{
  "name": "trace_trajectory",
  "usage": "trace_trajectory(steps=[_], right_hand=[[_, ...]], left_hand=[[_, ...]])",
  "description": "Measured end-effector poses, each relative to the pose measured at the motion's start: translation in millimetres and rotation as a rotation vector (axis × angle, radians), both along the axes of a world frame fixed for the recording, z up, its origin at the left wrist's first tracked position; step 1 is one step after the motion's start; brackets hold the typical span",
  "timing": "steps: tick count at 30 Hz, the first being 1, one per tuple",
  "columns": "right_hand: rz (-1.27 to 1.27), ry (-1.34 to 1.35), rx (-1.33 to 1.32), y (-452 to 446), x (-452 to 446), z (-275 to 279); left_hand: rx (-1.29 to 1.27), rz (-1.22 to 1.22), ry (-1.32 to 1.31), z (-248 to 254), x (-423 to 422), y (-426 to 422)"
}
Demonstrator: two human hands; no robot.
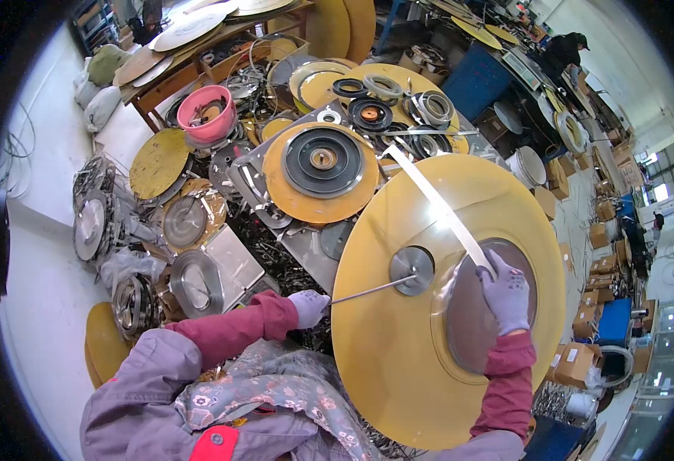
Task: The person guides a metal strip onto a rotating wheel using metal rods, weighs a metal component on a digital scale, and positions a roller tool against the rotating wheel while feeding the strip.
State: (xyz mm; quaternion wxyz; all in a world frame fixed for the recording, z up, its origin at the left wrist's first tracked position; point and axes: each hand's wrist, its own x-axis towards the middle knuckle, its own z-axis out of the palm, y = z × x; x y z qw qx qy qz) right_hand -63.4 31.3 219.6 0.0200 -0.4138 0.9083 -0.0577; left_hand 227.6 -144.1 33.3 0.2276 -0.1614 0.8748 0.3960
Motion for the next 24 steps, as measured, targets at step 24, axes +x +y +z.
trace_trajectory(steps=[24], right_hand=[[-0.020,-0.051,-0.066,28,-20,-22]], left_hand=[[-0.106,-0.013,0.056,-5,-1,18]])
